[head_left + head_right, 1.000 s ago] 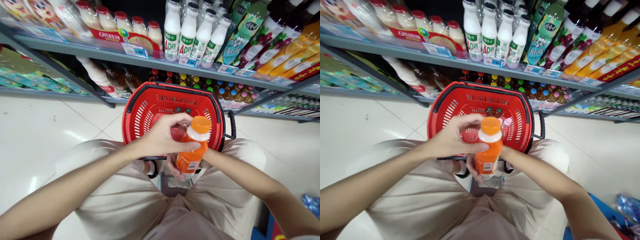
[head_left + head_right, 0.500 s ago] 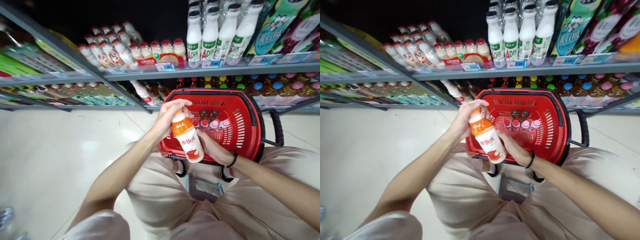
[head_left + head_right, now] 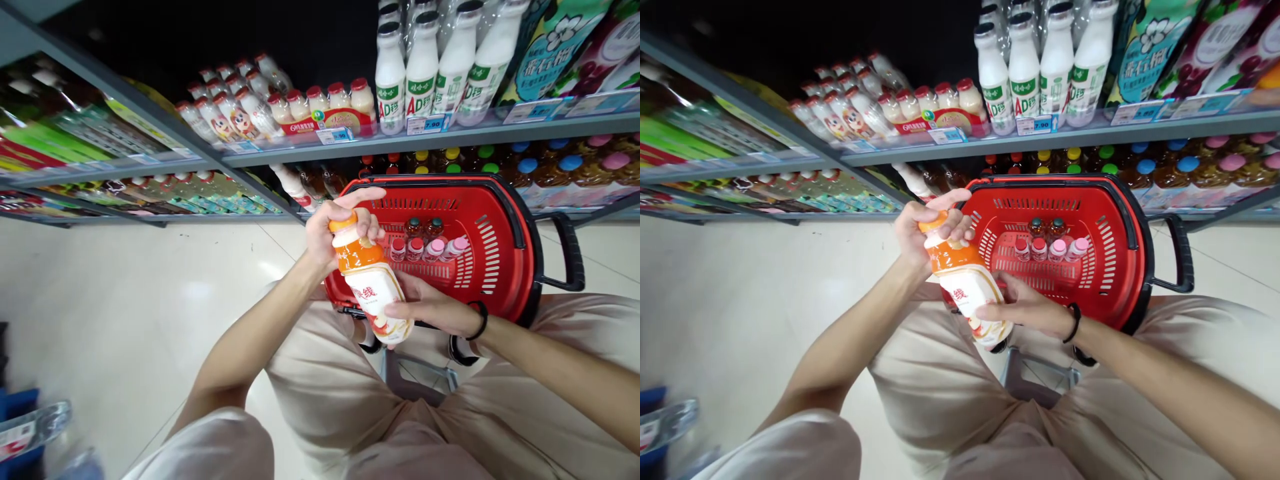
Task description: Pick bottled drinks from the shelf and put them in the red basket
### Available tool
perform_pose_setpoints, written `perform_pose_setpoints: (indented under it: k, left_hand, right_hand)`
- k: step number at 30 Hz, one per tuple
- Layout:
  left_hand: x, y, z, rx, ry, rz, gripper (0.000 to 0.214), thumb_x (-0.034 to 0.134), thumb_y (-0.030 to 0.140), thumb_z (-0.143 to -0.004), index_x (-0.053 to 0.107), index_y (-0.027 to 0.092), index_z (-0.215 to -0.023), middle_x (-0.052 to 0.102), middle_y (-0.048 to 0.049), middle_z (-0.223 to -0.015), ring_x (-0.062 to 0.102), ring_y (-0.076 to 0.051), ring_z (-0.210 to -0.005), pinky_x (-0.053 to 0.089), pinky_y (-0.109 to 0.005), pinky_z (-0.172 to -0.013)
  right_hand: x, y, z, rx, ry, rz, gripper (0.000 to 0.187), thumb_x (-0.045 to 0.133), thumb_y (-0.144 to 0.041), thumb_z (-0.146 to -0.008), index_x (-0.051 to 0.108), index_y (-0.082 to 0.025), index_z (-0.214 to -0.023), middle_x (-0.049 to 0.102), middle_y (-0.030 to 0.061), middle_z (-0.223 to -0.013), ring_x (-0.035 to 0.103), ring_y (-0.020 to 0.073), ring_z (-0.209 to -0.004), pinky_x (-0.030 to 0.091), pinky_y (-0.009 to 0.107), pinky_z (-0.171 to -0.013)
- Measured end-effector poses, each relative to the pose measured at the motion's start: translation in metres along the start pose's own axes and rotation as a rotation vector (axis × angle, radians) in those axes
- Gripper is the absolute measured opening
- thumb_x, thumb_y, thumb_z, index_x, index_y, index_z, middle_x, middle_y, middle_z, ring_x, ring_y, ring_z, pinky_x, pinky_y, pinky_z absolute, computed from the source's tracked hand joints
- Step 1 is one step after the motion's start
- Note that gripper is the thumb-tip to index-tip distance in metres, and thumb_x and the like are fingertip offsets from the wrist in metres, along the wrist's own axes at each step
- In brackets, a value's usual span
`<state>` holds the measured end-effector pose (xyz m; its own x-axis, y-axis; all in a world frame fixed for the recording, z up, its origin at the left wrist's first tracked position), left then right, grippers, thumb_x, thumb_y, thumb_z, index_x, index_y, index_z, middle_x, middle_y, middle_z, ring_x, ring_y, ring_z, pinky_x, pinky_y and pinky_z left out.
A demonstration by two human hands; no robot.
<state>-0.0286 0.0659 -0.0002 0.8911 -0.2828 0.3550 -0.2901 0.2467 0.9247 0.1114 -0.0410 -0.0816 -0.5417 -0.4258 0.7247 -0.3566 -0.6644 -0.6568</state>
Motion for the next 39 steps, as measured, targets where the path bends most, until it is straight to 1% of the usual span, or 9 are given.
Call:
perform_pose_setpoints:
  k: [5, 9, 12, 16, 22, 24, 28, 34, 39]
  left_hand:
    - [-0.005, 0.005, -0.002, 0.053, 0.058, -0.094, 0.034, 0.061, 0.049, -0.075, 0.067, 0.019, -0.09, 0.05, 0.0026, -0.047, 0.06, -0.019, -0.055, 0.057, -0.035, -0.065]
    - [-0.004, 0.004, -0.002, 0.052, 0.023, -0.138, 0.027, 0.059, 0.045, -0.075, 0.064, 0.019, -0.081, 0.046, 0.0032, -0.043, 0.052, -0.017, -0.044, 0.055, -0.035, -0.058]
    - [0.002, 0.001, 0.001, 0.047, -0.031, -0.131, 0.026, 0.061, 0.044, -0.079, 0.062, 0.019, -0.076, 0.04, 0.0049, -0.039, 0.046, -0.015, -0.039, 0.052, -0.032, -0.054]
    - [0.012, -0.006, 0.006, 0.044, -0.123, -0.094, 0.027, 0.067, 0.042, -0.085, 0.063, 0.018, -0.073, 0.044, 0.0041, -0.039, 0.049, -0.014, -0.039, 0.051, -0.03, -0.053]
    - [0.013, -0.018, 0.008, 0.049, -0.12, -0.106, 0.039, 0.07, 0.044, -0.089, 0.064, 0.019, -0.06, 0.049, 0.0008, -0.041, 0.051, -0.014, -0.045, 0.057, -0.036, -0.071]
    - [0.014, -0.019, 0.009, 0.06, -0.097, -0.159, 0.042, 0.071, 0.047, -0.09, 0.064, 0.019, -0.059, 0.05, 0.0005, -0.042, 0.054, -0.015, -0.049, 0.057, -0.038, -0.077]
    - [0.016, -0.023, 0.009, 0.041, -0.065, -0.231, 0.049, 0.07, 0.057, -0.089, 0.063, 0.02, -0.058, 0.052, -0.0003, -0.043, 0.055, -0.017, -0.052, 0.057, -0.04, -0.076]
    - [0.021, -0.026, 0.009, 0.033, -0.108, -0.218, 0.049, 0.069, 0.058, -0.09, 0.062, 0.02, -0.06, 0.055, -0.001, -0.044, 0.055, -0.016, -0.05, 0.057, -0.038, -0.072]
    - [0.022, -0.027, 0.008, 0.006, -0.081, -0.229, 0.051, 0.069, 0.061, -0.088, 0.061, 0.02, -0.058, 0.055, -0.0016, -0.044, 0.054, -0.017, -0.049, 0.056, -0.039, -0.07]
  right_hand:
    - [-0.006, 0.007, -0.006, -0.108, 0.136, 0.163, 0.062, 0.09, -0.04, -0.079, 0.062, -0.02, -0.131, 0.073, 0.0093, -0.127, 0.071, 0.0224, -0.109, 0.061, 0.035, -0.092]
    - [-0.012, 0.011, -0.007, -0.187, 0.244, 0.306, 0.058, 0.091, -0.041, -0.077, 0.064, -0.019, -0.124, 0.073, 0.0093, -0.125, 0.07, 0.0233, -0.11, 0.058, 0.036, -0.096]
    - [-0.012, 0.008, -0.007, -0.169, 0.2, 0.303, 0.052, 0.084, -0.047, -0.084, 0.064, -0.019, -0.123, 0.073, 0.0089, -0.123, 0.069, 0.0233, -0.109, 0.057, 0.036, -0.095]
    - [-0.006, -0.005, -0.007, -0.164, 0.12, 0.314, 0.041, 0.074, -0.052, -0.092, 0.067, -0.019, -0.115, 0.073, 0.0063, -0.113, 0.067, 0.0217, -0.101, 0.057, 0.032, -0.087]
    - [0.0, -0.012, -0.007, -0.126, 0.12, 0.319, 0.041, 0.063, -0.061, -0.096, 0.065, -0.021, -0.088, 0.062, -0.0002, -0.075, 0.055, 0.0166, -0.068, 0.05, 0.031, -0.066]
    - [-0.001, -0.013, -0.007, -0.145, 0.152, 0.318, 0.041, 0.06, -0.061, -0.097, 0.067, -0.021, -0.093, 0.064, 0.0004, -0.079, 0.057, 0.0177, -0.072, 0.052, 0.033, -0.072]
    - [-0.005, -0.012, -0.008, -0.163, 0.178, 0.282, 0.041, 0.064, -0.057, -0.097, 0.07, -0.02, -0.115, 0.074, 0.0038, -0.108, 0.065, 0.0213, -0.096, 0.052, 0.037, -0.094]
    - [-0.006, -0.013, -0.01, -0.192, 0.156, 0.308, 0.04, 0.056, -0.054, -0.102, 0.068, -0.02, -0.119, 0.074, 0.0039, -0.115, 0.066, 0.0227, -0.104, 0.052, 0.037, -0.097]
    - [-0.009, -0.01, -0.011, -0.211, 0.187, 0.328, 0.041, 0.055, -0.056, -0.102, 0.068, -0.021, -0.119, 0.074, 0.0038, -0.113, 0.065, 0.0245, -0.104, 0.052, 0.039, -0.096]
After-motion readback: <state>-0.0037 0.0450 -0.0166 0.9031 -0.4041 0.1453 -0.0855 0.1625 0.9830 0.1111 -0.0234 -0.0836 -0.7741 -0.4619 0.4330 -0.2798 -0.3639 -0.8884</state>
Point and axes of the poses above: each hand's wrist, its own z-axis away from the middle knuckle, its own x-axis out of the palm, y = z × x, the point moved 3 cm from there along -z, towards the middle knuckle
